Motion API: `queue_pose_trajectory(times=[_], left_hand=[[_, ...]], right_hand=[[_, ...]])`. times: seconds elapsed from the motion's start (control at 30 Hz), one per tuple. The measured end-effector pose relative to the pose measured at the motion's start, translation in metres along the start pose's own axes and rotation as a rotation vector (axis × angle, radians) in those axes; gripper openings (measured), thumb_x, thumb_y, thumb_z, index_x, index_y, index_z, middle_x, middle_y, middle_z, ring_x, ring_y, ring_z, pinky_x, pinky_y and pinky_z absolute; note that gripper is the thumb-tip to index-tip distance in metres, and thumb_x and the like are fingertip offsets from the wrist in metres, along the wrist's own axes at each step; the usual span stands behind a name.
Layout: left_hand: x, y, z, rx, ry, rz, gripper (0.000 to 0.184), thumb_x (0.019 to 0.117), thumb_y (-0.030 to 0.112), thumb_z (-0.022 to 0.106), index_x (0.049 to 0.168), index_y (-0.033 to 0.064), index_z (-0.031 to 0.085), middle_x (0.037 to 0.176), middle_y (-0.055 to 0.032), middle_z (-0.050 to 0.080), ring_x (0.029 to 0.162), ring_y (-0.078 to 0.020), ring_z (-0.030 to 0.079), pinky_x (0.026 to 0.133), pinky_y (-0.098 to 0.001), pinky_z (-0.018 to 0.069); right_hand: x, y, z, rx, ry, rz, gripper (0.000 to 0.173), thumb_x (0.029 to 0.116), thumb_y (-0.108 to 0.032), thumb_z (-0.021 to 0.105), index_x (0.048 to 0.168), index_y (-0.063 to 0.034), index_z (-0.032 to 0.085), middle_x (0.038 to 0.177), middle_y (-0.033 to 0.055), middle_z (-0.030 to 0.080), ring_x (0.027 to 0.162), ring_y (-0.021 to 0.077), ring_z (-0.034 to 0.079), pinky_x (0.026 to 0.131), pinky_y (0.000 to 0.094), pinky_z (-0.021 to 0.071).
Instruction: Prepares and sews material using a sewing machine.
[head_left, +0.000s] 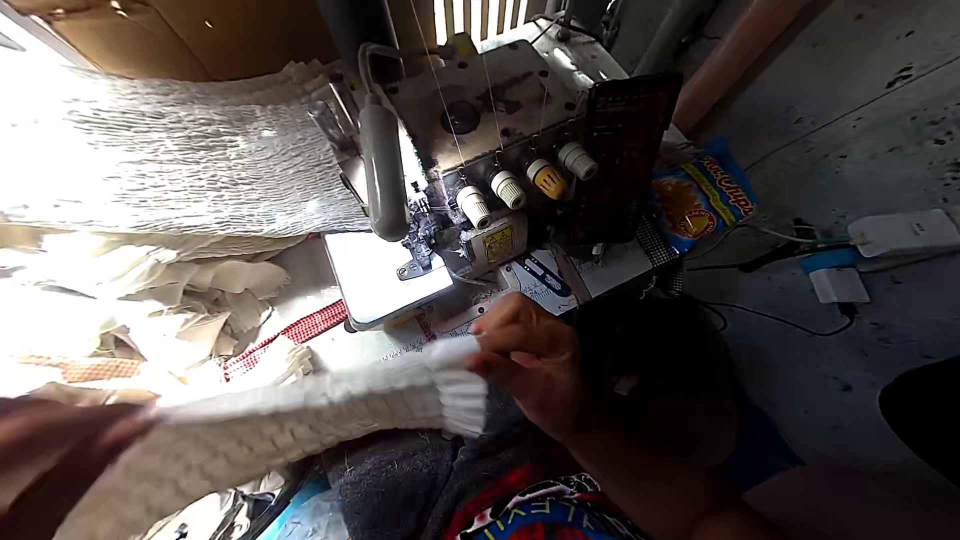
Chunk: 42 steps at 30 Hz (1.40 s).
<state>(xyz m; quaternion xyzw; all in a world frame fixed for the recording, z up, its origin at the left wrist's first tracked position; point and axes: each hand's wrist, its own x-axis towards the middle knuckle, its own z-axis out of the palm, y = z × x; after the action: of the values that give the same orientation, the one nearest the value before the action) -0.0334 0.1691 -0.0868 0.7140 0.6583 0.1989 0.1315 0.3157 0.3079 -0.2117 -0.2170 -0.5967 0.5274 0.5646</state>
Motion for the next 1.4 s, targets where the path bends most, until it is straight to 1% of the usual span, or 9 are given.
queue_pose_trajectory(times=[0.1, 0.27, 0.33, 0.4, 0.67, 0.9, 1.07, 1.3, 1.4], left_hand=[[0.073, 0.008, 0.033, 0.157, 0.032, 0.072, 0.039, 0.098, 0.031, 0.064, 0.115, -0.0034, 0.072, 0.121, -0.0242, 0.066, 0.113, -0.0387, 0.063, 0.095, -0.0578, 0.0491], [0.11, 0.042, 0.115, -0.106, -0.108, 0.261, 0.058, 0.1108, 0.049, 0.023, 0.124, 0.0222, 0.073, 0.113, 0.0017, 0.072, 0.107, -0.0098, 0.065, 0.092, -0.0356, 0.0516], [0.115, 0.04, 0.121, -0.211, -0.186, 0.34, 0.061, 0.1111, 0.049, 0.019, 0.104, 0.0183, 0.072, 0.088, 0.0043, 0.064, 0.089, -0.0075, 0.059, 0.079, -0.031, 0.0459], [0.121, 0.038, 0.121, -0.244, -0.262, 0.423, 0.054, 0.1104, 0.041, 0.023, 0.089, 0.016, 0.066, 0.079, 0.0046, 0.055, 0.081, -0.0085, 0.053, 0.073, -0.0309, 0.0418], [0.113, 0.036, 0.113, -0.253, -0.069, 0.254, 0.028, 0.1028, 0.037, 0.056, 0.103, 0.0182, 0.077, 0.09, 0.0103, 0.075, 0.085, 0.0091, 0.066, 0.075, -0.0132, 0.0541], [0.118, 0.051, 0.117, -0.39, 0.076, 0.064, 0.022, 0.0797, 0.032, 0.082, 0.097, 0.0225, 0.071, 0.086, 0.013, 0.072, 0.08, -0.0018, 0.07, 0.072, -0.021, 0.0612], [0.12, 0.054, 0.119, -0.339, 0.048, 0.054, 0.017, 0.081, 0.037, 0.08, 0.091, 0.0235, 0.074, 0.082, 0.0145, 0.069, 0.072, 0.002, 0.068, 0.063, -0.0166, 0.0597], [0.128, 0.048, 0.11, -0.487, -0.071, 0.12, 0.009, 0.0976, 0.019, 0.065, 0.098, 0.0158, 0.073, 0.1, 0.0076, 0.069, 0.082, -0.001, 0.066, 0.069, -0.0161, 0.0571], [0.133, 0.06, 0.115, -0.413, 0.001, 0.065, 0.012, 0.0998, 0.021, 0.063, 0.097, 0.0168, 0.073, 0.083, 0.0115, 0.069, 0.066, 0.0038, 0.062, 0.057, -0.0129, 0.0515]], right_hand=[[0.013, 0.029, 0.025, -0.163, -0.005, -0.082, 0.01, 0.0883, -0.011, 0.08, 0.087, -0.0016, 0.078, 0.087, 0.0063, 0.071, 0.083, 0.0093, 0.068, 0.075, 0.0254, 0.0593], [0.021, 0.033, 0.03, -0.24, -0.07, -0.282, 0.009, 0.0903, -0.006, 0.076, 0.096, -0.0001, 0.079, 0.086, 0.0103, 0.071, 0.086, 0.0121, 0.068, 0.079, 0.0242, 0.0576], [0.02, 0.027, 0.025, -0.211, -0.094, -0.286, 0.008, 0.0906, -0.003, 0.075, 0.097, 0.001, 0.078, 0.087, 0.0111, 0.071, 0.086, 0.0123, 0.068, 0.079, 0.0236, 0.0573], [0.021, 0.027, 0.021, -0.197, -0.118, -0.284, 0.008, 0.0924, -0.003, 0.073, 0.097, 0.0024, 0.076, 0.088, 0.012, 0.071, 0.087, 0.0124, 0.069, 0.081, 0.0235, 0.0581], [0.015, 0.031, 0.027, -0.307, -0.031, -0.118, 0.01, 0.0943, -0.007, 0.069, 0.099, -0.0001, 0.074, 0.101, 0.0114, 0.069, 0.097, 0.0124, 0.067, 0.085, 0.0256, 0.0586], [0.012, 0.033, 0.03, -0.203, -0.024, 0.022, 0.01, 0.0921, -0.003, 0.063, 0.095, 0.0028, 0.07, 0.103, 0.0131, 0.072, 0.101, 0.0175, 0.07, 0.087, 0.0324, 0.0611], [0.013, 0.028, 0.042, -0.147, 0.023, 0.187, 0.036, 0.0956, -0.027, 0.073, 0.117, 0.0014, 0.067, 0.095, 0.0063, 0.075, 0.085, 0.0092, 0.072, 0.076, 0.0283, 0.062], [0.013, 0.042, 0.045, -0.147, 0.165, 0.089, 0.01, 0.0929, -0.005, 0.072, 0.094, 0.0042, 0.076, 0.086, 0.0067, 0.075, 0.075, 0.0039, 0.069, 0.07, 0.0198, 0.0591], [0.013, 0.039, 0.048, -0.085, 0.244, 0.11, 0.015, 0.0894, -0.002, 0.075, 0.101, 0.0063, 0.07, 0.083, 0.0075, 0.074, 0.072, 0.0067, 0.07, 0.067, 0.0217, 0.0611]])
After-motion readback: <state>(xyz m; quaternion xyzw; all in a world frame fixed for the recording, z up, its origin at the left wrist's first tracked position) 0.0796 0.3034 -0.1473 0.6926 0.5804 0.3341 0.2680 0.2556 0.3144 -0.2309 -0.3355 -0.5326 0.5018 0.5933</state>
